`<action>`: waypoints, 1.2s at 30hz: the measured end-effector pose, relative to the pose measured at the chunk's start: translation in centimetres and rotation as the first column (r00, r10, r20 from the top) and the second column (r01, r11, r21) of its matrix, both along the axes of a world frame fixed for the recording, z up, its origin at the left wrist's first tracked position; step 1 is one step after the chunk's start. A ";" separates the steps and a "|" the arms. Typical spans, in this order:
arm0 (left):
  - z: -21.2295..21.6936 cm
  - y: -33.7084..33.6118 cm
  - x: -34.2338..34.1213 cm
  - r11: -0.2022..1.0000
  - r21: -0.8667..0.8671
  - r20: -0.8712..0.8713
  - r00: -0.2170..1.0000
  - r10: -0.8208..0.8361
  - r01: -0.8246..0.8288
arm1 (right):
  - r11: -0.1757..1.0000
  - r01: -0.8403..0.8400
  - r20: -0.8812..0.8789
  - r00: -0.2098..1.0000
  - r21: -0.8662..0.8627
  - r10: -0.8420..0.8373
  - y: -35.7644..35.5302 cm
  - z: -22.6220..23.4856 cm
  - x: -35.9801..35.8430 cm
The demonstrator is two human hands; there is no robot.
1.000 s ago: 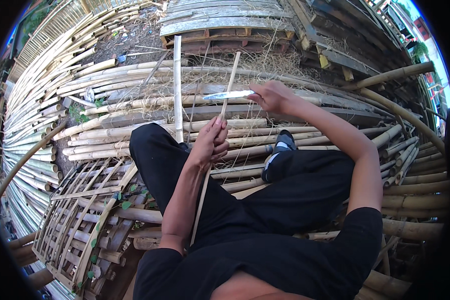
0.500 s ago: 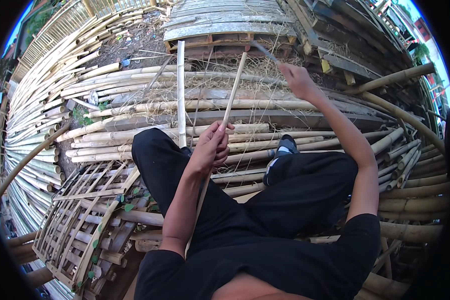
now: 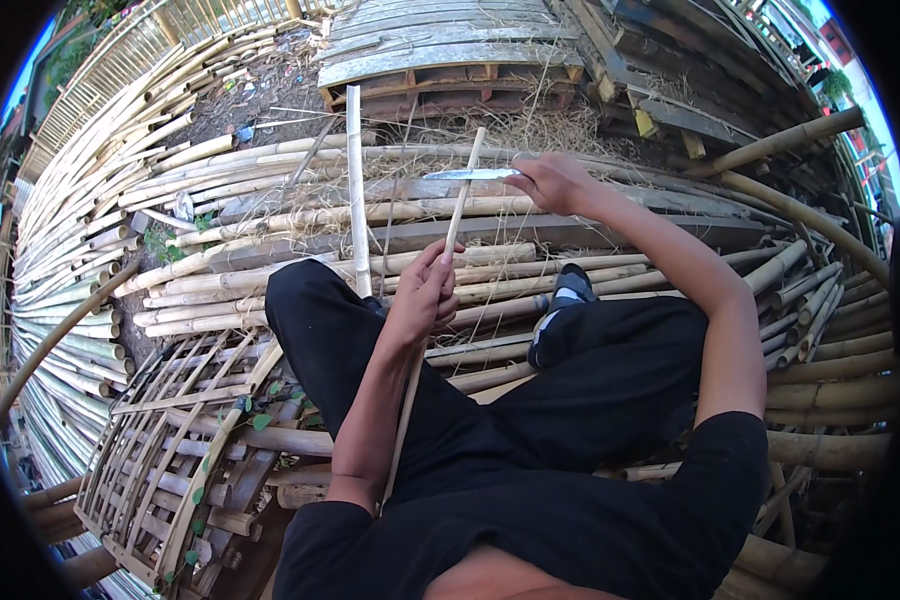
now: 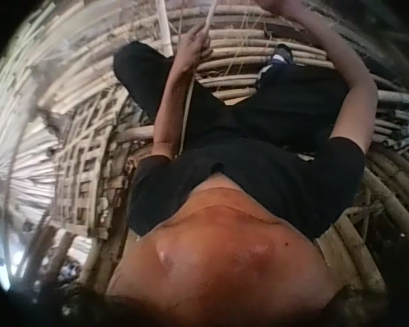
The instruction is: The person strips a thin bamboo stick using a knife, repeatedly pulling the blade along the length of the wood to remove fibers and thin it down.
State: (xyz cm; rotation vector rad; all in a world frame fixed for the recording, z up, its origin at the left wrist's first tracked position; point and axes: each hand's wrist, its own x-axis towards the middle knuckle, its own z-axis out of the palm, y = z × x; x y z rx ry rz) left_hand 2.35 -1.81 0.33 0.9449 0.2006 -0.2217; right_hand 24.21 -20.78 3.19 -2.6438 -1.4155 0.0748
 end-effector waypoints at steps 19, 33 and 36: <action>1.2 -0.6 -1.1 0.998 0.006 0.002 0.998 -0.064 0.064 | 0.722 0.652 -0.903 0.420 0.229 -0.093 0.2 3.4 -0.9; 1.0 -1.1 -0.9 0.991 0.024 -0.007 0.991 -0.132 0.132 | 0.615 0.737 -0.954 0.286 0.281 0.093 1.6 3.1 -1.5; 1.1 -1.2 -0.7 0.990 0.017 -0.011 0.990 -0.141 0.141 | 0.614 0.745 -0.962 0.255 0.260 0.098 1.5 3.1 -1.5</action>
